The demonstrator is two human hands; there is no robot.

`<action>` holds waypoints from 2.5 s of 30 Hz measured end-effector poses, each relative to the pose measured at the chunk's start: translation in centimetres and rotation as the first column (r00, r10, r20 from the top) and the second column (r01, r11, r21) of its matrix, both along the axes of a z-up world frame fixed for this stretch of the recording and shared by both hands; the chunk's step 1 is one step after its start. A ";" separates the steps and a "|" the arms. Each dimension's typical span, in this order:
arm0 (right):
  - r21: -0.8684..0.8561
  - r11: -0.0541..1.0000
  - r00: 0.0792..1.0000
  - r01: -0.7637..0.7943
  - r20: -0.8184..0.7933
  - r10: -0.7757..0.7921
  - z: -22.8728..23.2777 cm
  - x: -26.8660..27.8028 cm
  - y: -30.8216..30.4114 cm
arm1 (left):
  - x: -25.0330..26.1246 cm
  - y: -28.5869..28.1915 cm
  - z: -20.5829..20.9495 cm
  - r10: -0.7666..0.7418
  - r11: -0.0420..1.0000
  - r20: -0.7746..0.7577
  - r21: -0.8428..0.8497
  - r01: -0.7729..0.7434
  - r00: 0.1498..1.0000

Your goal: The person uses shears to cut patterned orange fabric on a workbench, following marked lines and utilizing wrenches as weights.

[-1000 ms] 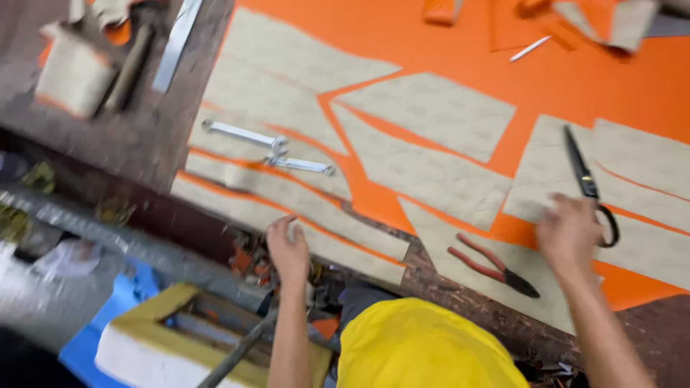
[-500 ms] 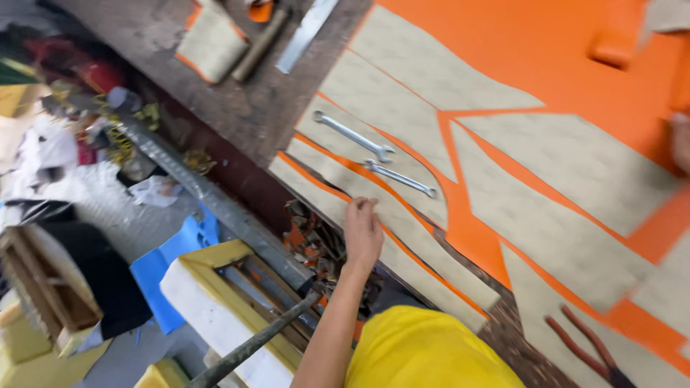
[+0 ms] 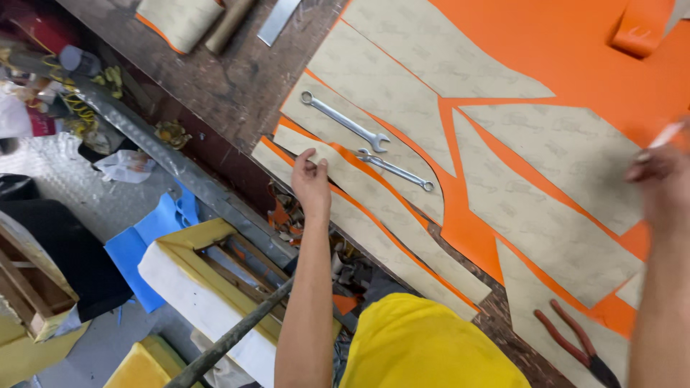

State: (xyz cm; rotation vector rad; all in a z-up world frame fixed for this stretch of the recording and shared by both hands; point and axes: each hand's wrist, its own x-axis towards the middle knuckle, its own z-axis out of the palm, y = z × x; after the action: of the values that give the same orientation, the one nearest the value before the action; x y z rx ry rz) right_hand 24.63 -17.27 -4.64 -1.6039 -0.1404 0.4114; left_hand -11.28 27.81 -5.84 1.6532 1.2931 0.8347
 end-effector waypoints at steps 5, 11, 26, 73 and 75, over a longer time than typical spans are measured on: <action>0.621 0.784 0.775 0.011 -0.501 0.386 -1.0 -12.3 6.5 | -0.6 -1.0 2.3 -0.015 0.990 -0.239 0.136 0.048 0.971; 0.563 0.820 0.685 -0.105 -0.556 0.470 -2.0 -20.8 10.1 | 0.7 -4.7 7.2 -0.222 0.965 0.267 -0.077 0.251 0.938; -0.055 0.558 0.556 -0.828 -0.205 0.805 1.6 -23.4 11.0 | 2.6 -11.1 13.5 -0.053 0.930 0.648 -0.245 0.274 0.760; -0.758 0.650 0.903 -0.061 0.236 0.359 2.7 -25.1 -3.0 | 1.1 -1.3 3.5 -0.315 0.911 -0.222 0.202 0.360 0.923; -0.739 0.636 0.881 -0.220 0.129 0.454 2.7 -25.0 -1.8 | -0.8 -4.8 2.8 -0.271 0.907 -0.328 0.227 0.354 0.905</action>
State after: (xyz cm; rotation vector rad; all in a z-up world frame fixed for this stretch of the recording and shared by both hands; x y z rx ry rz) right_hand -0.32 -19.06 -1.97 -2.4327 -0.5992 0.5485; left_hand -12.08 22.96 -3.08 2.2124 1.0830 0.6130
